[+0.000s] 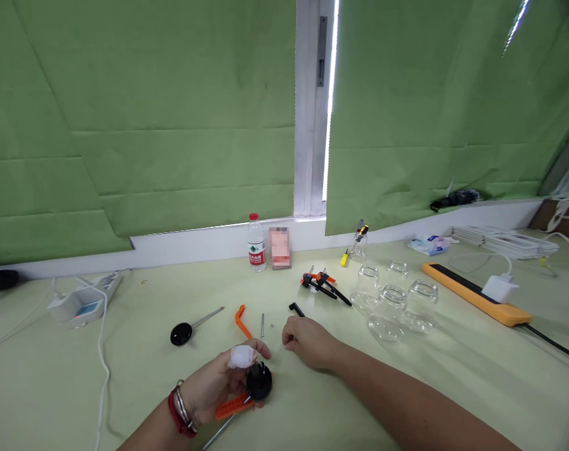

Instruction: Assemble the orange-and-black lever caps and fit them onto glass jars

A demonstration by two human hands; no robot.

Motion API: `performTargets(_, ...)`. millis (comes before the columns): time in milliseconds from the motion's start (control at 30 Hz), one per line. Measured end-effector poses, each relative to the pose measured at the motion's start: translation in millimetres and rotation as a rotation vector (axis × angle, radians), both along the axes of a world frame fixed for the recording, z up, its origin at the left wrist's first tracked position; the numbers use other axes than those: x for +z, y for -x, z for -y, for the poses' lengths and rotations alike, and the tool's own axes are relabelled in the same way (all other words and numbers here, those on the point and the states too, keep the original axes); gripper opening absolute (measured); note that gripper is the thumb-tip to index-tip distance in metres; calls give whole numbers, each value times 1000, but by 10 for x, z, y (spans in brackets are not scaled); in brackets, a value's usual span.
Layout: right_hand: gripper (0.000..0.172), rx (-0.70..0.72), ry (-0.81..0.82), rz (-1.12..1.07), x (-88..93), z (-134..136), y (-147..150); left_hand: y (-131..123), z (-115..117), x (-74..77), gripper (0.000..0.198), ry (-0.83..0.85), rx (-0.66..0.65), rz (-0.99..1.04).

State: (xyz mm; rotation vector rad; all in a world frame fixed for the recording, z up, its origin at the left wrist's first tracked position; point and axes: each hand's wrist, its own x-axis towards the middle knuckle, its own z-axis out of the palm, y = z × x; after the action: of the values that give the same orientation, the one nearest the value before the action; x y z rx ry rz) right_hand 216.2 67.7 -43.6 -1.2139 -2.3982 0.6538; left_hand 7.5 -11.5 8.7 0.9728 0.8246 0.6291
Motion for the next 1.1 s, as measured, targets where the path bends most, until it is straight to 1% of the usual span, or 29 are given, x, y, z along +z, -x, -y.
performTargets(167,7,3,-6,-14,42,57,-17,-3,15,18,29,14,-15,-6)
performTargets(233,8,-2,35,-73,58,88,-11,-1,15,16,29,14,-12,-4)
performTargets(333,8,-14,211,-299,85,133,22,0,8,9,27,4,3,-16)
performTargets(433,11,40,409,-508,142,185,64,-5,0,-3,25,-18,4,-37)
performTargets(533,17,138,572,-617,224,255,98,-15,-5,-19,23,-31,-3,-22)
performTargets(633,20,197,658,-693,289,327,127,-34,-1,-12,19,-37,4,-6)
performTargets(733,19,213,685,-724,324,380,156,-68,14,21,15,-68,-11,-24)
performTargets(833,15,229,653,-721,348,418,182,-108,30,40,17,-97,-30,-14)
performTargets(1000,9,291,581,-748,388,460,210,-138,27,6,20,-80,-28,-8)
performTargets(1100,9,329,532,-748,398,471,219,-131,20,-16,20,-91,-20,-14)
